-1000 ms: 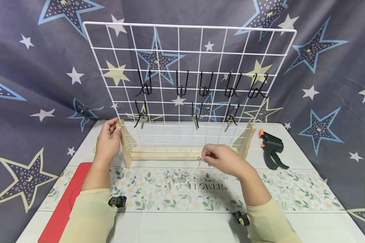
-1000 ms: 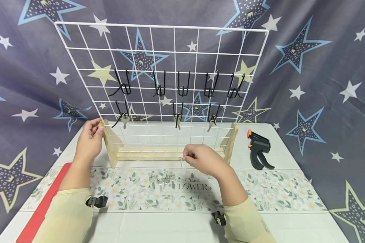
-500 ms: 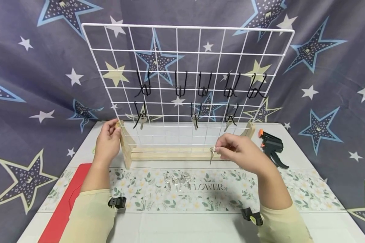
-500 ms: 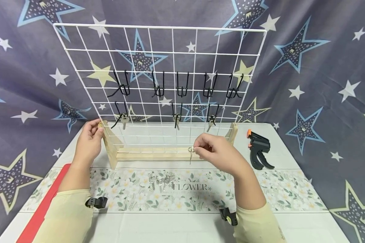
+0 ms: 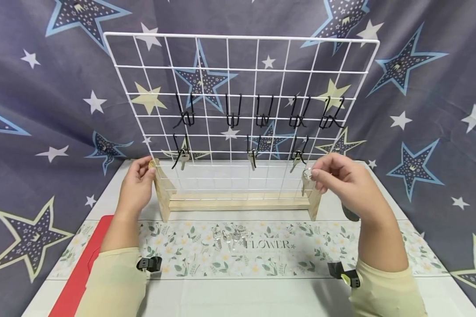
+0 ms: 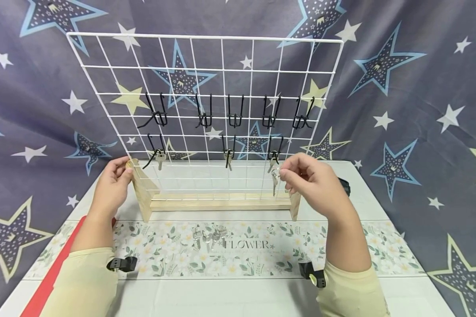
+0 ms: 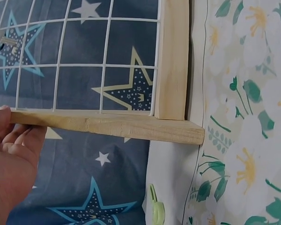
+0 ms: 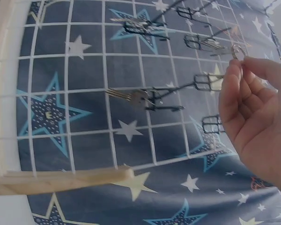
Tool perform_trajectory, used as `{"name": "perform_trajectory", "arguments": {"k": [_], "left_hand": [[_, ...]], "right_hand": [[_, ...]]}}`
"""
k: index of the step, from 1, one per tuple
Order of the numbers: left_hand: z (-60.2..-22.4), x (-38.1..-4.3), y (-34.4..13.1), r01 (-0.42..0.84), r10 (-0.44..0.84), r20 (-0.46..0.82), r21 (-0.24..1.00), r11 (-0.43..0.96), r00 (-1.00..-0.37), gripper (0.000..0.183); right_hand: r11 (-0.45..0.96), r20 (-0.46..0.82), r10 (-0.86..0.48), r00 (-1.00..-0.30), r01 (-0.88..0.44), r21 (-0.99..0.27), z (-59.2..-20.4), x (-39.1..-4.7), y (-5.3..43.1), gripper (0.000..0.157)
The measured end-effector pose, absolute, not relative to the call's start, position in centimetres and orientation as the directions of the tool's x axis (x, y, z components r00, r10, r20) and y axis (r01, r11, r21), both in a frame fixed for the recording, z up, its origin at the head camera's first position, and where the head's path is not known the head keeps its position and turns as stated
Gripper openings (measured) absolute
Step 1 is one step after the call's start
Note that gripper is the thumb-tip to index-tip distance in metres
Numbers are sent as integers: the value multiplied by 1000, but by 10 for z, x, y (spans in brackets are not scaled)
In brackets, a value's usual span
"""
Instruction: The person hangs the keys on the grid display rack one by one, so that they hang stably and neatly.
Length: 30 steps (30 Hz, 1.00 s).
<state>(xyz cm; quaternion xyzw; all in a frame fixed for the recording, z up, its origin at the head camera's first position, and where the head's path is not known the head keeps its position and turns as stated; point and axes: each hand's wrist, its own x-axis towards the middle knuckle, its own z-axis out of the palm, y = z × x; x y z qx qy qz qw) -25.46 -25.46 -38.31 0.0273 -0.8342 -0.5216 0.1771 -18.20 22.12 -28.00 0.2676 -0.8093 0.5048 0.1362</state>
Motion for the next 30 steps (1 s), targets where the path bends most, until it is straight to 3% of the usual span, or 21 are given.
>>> {"name": "perform_trajectory", "arguments": {"k": [4,11,19,30], "left_hand": [[-383,-254,-255,146,-225,262,891,429,-938,45],[-383,-254,-256,156,-219,262,900,406,-940,44],[-384,-255,-256,173,-213,274,901,397,-938,43],[-384,-254,-255,164,-218,266,903,396,-939,44]], "right_hand": [[335,539,-242,-807,-590,-734,-272,-183,229,3],[97,600,-142,-787,-615,-783,-261,-186,239,7],[-2,624,-33,-781,-624,-781,-248,-193,245,10],[30,593,61,-803,-593,-805,-243,-209,248,15]]}}
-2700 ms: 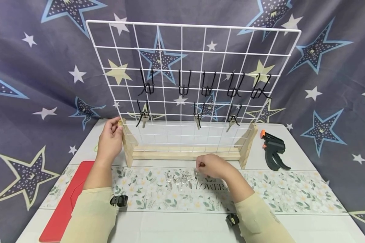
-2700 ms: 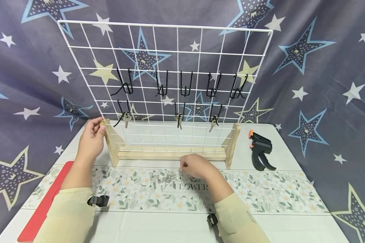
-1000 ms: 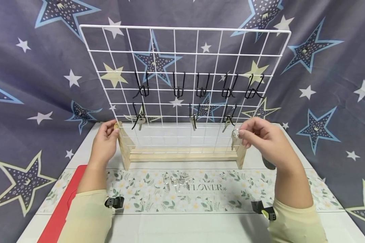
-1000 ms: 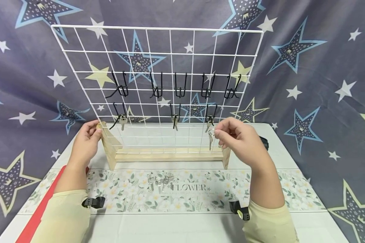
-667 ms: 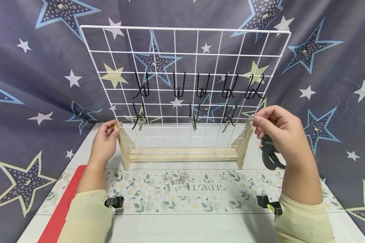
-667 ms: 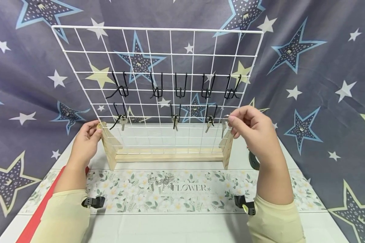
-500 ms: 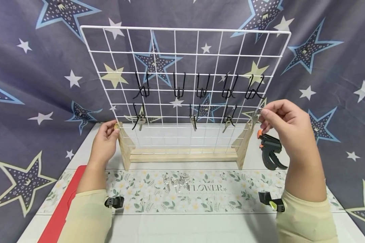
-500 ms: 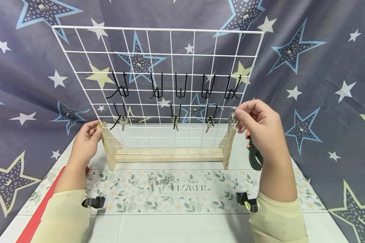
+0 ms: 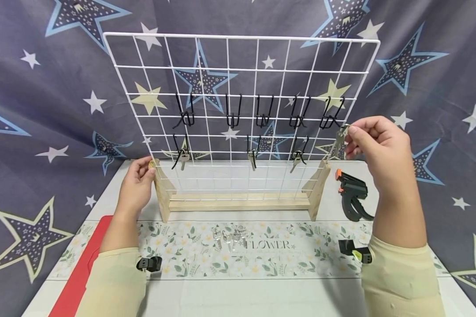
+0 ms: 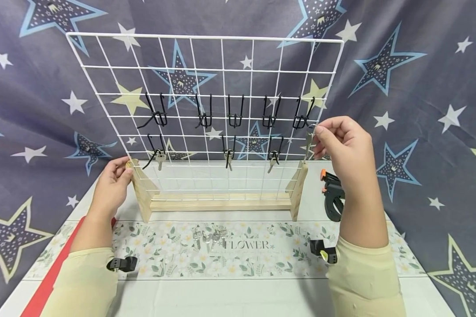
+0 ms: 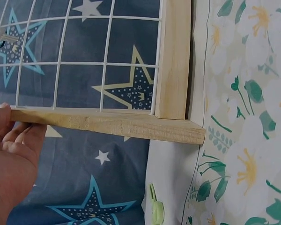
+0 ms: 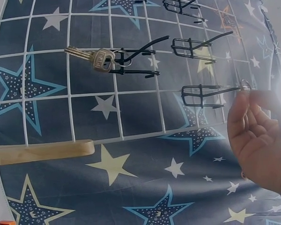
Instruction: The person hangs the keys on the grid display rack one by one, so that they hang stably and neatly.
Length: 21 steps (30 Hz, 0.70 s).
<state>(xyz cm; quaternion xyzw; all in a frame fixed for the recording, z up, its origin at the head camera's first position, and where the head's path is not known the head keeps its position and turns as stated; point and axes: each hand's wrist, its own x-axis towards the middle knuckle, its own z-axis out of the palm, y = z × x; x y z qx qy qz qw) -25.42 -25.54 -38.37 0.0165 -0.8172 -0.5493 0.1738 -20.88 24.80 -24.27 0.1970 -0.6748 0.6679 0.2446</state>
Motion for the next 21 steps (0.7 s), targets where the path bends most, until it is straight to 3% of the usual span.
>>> {"name": "perform_trajectory", "arguments": {"k": [21], "left_hand": [[-385,-255,-256,163,-216,265,903,398,-940,45]], "right_hand": [[-64,539,66,-840,-543,-837,-252,-236,246,13]]}}
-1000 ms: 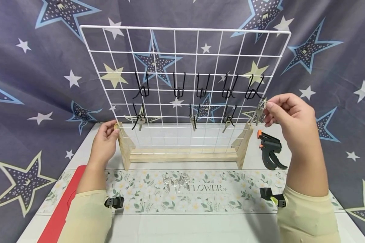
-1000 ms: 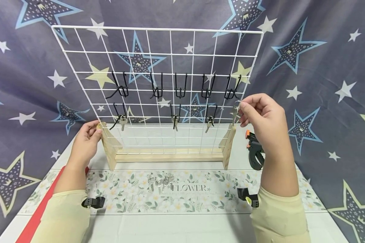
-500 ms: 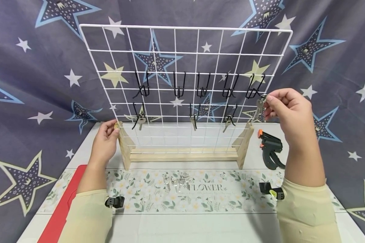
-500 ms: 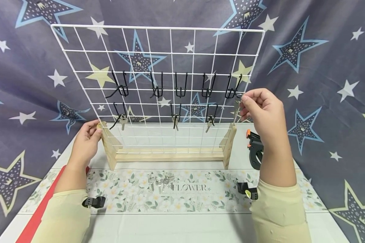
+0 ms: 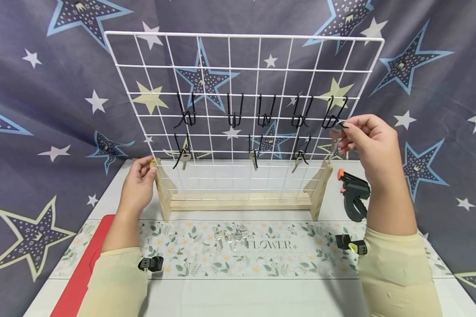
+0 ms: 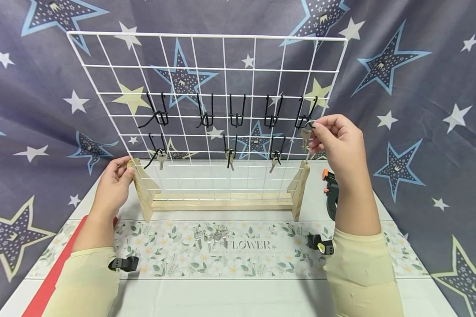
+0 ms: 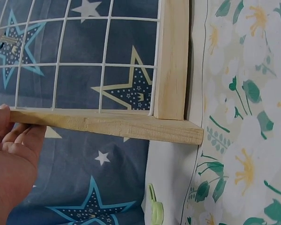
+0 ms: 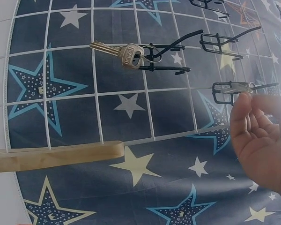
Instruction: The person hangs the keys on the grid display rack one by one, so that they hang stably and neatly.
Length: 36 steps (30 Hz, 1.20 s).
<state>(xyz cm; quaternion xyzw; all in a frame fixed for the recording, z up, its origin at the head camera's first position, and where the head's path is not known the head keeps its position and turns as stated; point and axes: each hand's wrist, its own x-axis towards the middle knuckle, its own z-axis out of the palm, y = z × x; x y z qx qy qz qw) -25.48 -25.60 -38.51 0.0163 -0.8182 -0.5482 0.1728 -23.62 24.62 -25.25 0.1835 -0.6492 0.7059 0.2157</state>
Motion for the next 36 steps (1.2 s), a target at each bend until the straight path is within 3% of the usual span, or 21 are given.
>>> {"name": "perform_trajectory", "arguments": {"k": [23,29,36], "left_hand": [[-385,-255,-254,157,-221,264,899,409,-939,44],[-385,-254,-254,153,-224,260,901,405,-940,45],[-384,-254,-254,159,-222,264,903,400,-939,44]], "right_hand": [[-24,491,118,-863,-497,-867,-253,-257,241,14],[44,489,147,-860,-488,-872,-257,-258,241,6],[113,487,168,-857,-474,-873,-260,-245,240,13]]}}
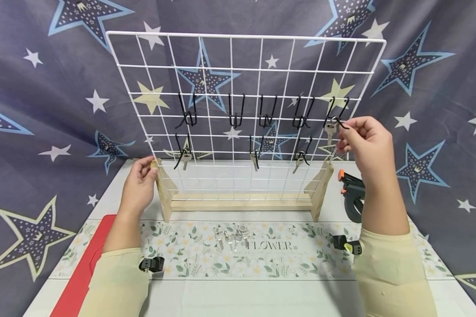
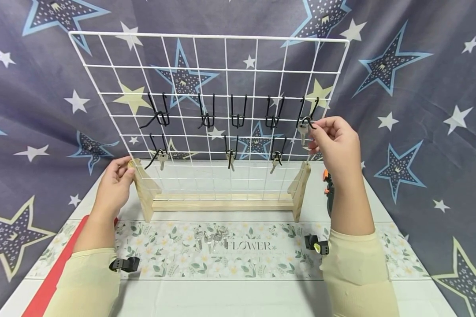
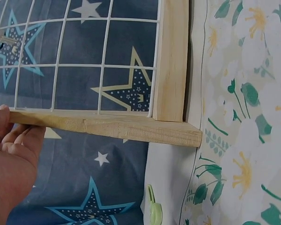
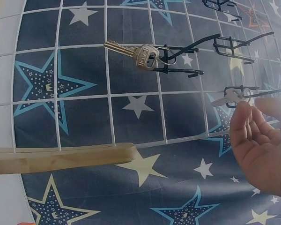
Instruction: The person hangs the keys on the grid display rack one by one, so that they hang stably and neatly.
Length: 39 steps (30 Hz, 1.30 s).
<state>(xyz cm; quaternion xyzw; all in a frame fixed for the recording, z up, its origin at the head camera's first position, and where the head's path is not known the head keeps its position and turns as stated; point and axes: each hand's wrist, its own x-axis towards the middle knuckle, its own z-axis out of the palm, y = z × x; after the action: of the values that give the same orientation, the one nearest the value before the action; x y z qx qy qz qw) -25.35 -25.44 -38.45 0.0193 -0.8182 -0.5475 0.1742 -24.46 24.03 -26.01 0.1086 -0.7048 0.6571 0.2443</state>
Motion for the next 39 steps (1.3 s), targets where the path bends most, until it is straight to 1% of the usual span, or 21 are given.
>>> {"name": "perform_trajectory", "arguments": {"k": [3,7,10,16,20,23,26,30,39], "left_hand": [[-384,-253,-254,162,-221,264,906,392,-939,44],[-383,-252,-253,161,-221,261,909,385,-940,45],[-383,-252,-253,157,-224,257,910,385,-940,45],[-384,-254,-252,156,-229,261,906,393,-938,44],[-384,-254,-252,155,-236,264,905,397,-935,44],[-384,-254,-252,157,-237,265,905,395,-935,44],[-384,-254,-253,159,-235,267,904,396,-935,44],[-384,-254,-253,160,-231,266,905,394,-936,45],[-384,-254,-254,164,-229,273,900,403,-934,44]], "right_hand": [[177,486,160,-859,-459,-871,-263,-236,240,14],[225,503,115,-857,-471,-853,-270,-228,237,16],[221,520,58,-852,-497,-839,-276,-223,233,16],[343,541,-55,-839,-525,-779,-285,-207,222,16],[333,537,-158,-828,-557,-761,-287,-200,212,12],[371,481,-248,-841,-541,-755,-290,-198,205,10],[425,370,-338,-865,-491,-760,-297,-200,197,12],[482,240,-442,-864,-455,-749,-311,-205,182,14],[589,63,-536,-842,-427,-686,-352,-217,143,12]]}}
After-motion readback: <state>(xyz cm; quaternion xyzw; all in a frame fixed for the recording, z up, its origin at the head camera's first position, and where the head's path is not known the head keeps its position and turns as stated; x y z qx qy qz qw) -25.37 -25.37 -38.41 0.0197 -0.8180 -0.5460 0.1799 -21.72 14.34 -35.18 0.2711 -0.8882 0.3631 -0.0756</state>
